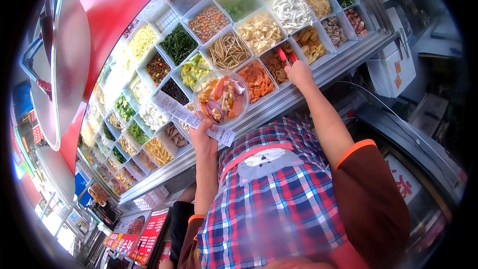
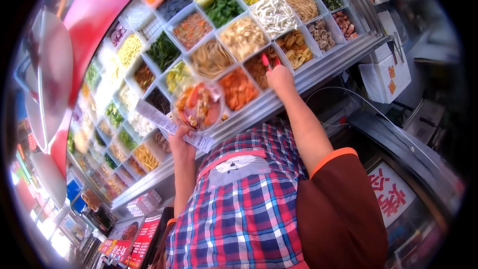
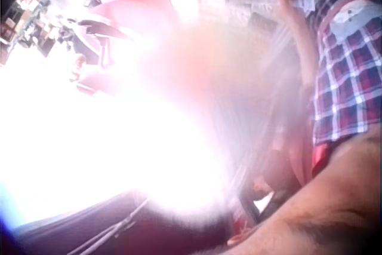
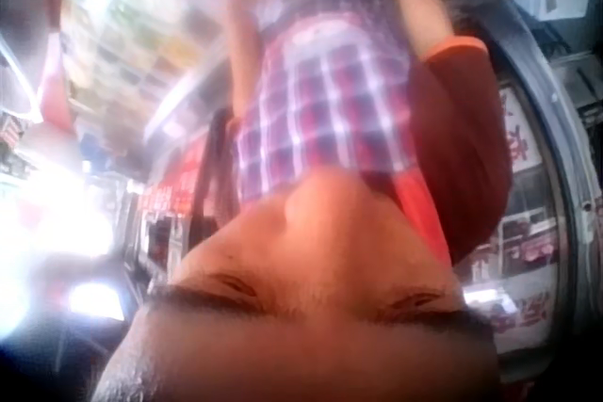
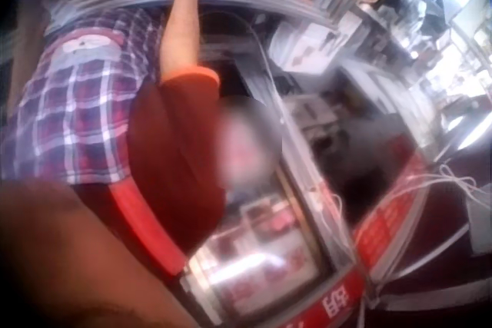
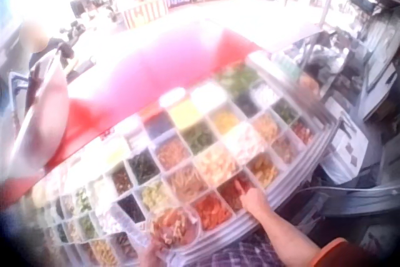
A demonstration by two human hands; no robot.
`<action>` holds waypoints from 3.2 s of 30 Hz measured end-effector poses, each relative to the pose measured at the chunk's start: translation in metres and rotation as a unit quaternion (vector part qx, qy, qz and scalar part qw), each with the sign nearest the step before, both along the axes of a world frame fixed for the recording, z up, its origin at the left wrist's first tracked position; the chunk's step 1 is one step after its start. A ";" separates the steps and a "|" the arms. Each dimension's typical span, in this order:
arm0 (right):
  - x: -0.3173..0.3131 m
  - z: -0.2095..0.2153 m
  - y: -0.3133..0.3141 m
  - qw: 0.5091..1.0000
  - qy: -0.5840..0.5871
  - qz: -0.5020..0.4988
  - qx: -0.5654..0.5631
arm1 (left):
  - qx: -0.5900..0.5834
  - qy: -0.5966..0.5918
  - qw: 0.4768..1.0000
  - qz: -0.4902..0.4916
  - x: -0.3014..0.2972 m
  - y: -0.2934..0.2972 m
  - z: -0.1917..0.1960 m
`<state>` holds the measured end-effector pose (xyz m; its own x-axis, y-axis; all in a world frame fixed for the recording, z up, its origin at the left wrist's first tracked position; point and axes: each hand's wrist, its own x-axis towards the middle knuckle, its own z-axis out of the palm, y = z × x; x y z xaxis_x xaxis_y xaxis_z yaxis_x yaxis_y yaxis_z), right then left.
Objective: The person assembles a food order by selecting various ingredients from a refrigerated display case using tongs and placing them into a plastic container. They then move to a preparation station, add a dark sauce from a large pot using a ladle, and hand the finished order to a customer.
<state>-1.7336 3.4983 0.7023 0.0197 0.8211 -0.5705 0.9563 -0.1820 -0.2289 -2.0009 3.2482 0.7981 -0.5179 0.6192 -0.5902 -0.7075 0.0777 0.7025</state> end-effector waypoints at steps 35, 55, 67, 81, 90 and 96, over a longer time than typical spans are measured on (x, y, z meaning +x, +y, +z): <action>-0.037 0.033 -0.002 0.986 -0.011 -0.033 -0.161 | 0.002 0.008 1.000 -0.013 -0.034 -0.015 -0.061; -0.064 0.024 -0.048 0.992 0.112 -0.016 -0.063 | 0.001 0.008 1.000 -0.008 -0.103 -0.060 -0.098; -0.170 0.119 -0.173 0.934 0.310 0.002 -0.175 | 0.017 -0.024 0.998 -0.063 -0.161 -0.068 -0.168; -0.125 0.004 -0.113 0.951 -0.147 0.273 0.006 | 0.068 0.015 0.997 -0.017 -0.159 -0.116 -0.154; -0.115 -0.046 -0.097 0.948 -0.148 0.281 0.027 | 0.042 -0.002 0.999 0.023 -0.136 -0.119 -0.151; -0.103 -0.030 -0.107 0.954 -0.090 0.284 0.024 | 0.032 0.017 0.999 -0.011 -0.136 -0.121 -0.155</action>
<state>-1.8368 3.3914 0.6725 -0.3419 0.7538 -0.5612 0.9223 0.3837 -0.0465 -2.1371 3.1270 0.6431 -0.5230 0.6668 -0.5309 -0.6821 0.0460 0.7298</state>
